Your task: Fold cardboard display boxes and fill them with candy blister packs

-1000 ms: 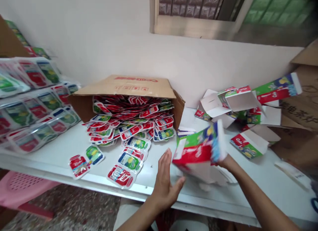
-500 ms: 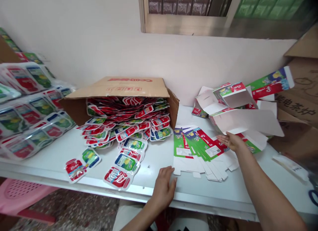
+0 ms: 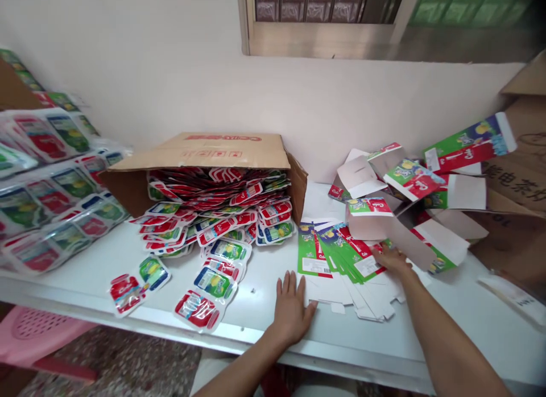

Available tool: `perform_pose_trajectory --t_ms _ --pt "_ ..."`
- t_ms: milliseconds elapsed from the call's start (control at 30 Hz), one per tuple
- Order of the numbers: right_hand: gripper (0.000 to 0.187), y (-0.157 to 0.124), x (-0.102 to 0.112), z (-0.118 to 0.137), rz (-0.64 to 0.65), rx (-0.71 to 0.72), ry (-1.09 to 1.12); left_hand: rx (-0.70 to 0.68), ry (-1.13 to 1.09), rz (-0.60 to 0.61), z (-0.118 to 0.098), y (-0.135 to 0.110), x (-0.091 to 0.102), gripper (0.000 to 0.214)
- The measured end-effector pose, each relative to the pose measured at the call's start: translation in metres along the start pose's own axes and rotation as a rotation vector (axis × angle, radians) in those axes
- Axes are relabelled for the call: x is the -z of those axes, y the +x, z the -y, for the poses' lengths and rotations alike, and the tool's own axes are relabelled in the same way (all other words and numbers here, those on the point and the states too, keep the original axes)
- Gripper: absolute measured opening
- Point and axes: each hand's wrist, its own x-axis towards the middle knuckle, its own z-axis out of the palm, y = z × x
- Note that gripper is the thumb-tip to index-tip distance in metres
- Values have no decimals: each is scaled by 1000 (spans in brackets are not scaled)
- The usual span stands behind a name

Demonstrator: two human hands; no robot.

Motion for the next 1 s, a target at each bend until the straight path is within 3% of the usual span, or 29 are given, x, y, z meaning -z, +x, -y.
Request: perform_pose_trajectory --t_ms 100,267,367,467,567,700,867,1000 --pt "72 -36 -25 13 15 51 -125 -46 10 7 6 -10 0 61" --pt "73 -115 -55 50 63 276 -279 -36 -30 -96 20 -36 6 48" --pt "70 -159 -61 69 70 474 -391 77 -68 -206 27 -40 10 52" --pt "64 -183 -62 77 80 619 -383 277 -124 -348 32 -31 16 39" --pt "56 -179 -58 67 87 693 -241 450 -359 -465 34 -19 21 36" --pt "51 -149 -49 35 46 616 -57 464 -745 -492 37 -12 30 38" --pt "46 -131 -47 13 18 566 -55 458 -750 -459 49 -12 42 17" --pt "47 -130 -53 13 -17 543 -81 528 -762 -471 63 -12 43 17"
